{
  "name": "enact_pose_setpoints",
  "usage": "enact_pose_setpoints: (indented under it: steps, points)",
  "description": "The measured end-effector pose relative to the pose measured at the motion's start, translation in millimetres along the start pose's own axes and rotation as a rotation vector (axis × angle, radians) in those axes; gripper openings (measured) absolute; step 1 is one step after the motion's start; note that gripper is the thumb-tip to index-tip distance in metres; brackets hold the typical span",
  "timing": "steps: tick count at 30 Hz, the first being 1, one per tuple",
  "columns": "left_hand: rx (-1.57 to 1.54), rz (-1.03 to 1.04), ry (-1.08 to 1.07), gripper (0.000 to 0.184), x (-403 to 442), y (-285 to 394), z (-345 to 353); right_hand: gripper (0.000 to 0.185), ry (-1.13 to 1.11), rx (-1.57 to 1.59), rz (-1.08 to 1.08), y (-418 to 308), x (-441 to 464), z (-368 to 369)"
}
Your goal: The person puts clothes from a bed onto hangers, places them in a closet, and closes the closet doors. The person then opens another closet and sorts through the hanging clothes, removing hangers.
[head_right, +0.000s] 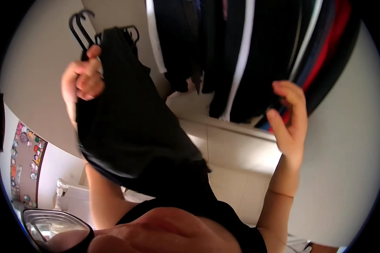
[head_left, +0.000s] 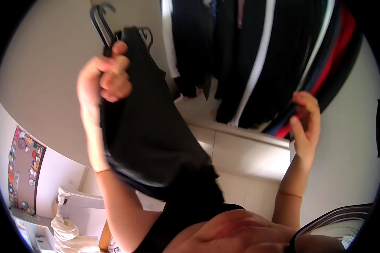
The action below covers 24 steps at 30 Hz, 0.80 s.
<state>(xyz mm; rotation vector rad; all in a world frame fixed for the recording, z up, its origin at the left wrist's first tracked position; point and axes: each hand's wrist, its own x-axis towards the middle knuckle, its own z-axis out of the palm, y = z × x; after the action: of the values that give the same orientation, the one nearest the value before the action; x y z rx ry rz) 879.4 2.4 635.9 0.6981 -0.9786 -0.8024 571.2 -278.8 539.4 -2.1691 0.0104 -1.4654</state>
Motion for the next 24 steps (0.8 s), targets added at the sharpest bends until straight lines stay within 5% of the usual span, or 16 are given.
enact_pose_setpoints:
  steps: [6, 10, 13, 18, 20, 24]
  points:
    - [-0.003, -0.149, -0.291, 0.021, 105, 163, -17, 0.024, 0.214, -0.645, -0.657, -3, 240, 38]
    - [-0.002, -0.198, -0.268, 0.022, 235, 252, -21, 0.032, 0.367, -0.956, -0.788, -5, 441, 26]
    - [-0.077, -0.275, -0.358, 0.018, 343, 294, -54, 0.014, 0.617, -0.958, -0.938, -23, 528, 62]
    - [-0.069, -0.380, -0.646, 0.016, 459, 326, -72, 0.024, 0.493, -1.229, -0.712, -60, 567, 79]
    - [-0.069, -0.203, -0.521, 0.013, 501, 326, -86, 0.027, 0.460, -1.274, -0.689, -53, 579, 74]
    - [-0.005, -0.168, -0.529, 0.011, 576, 329, -106, 0.037, 0.146, -1.337, 0.024, -25, 597, 33]
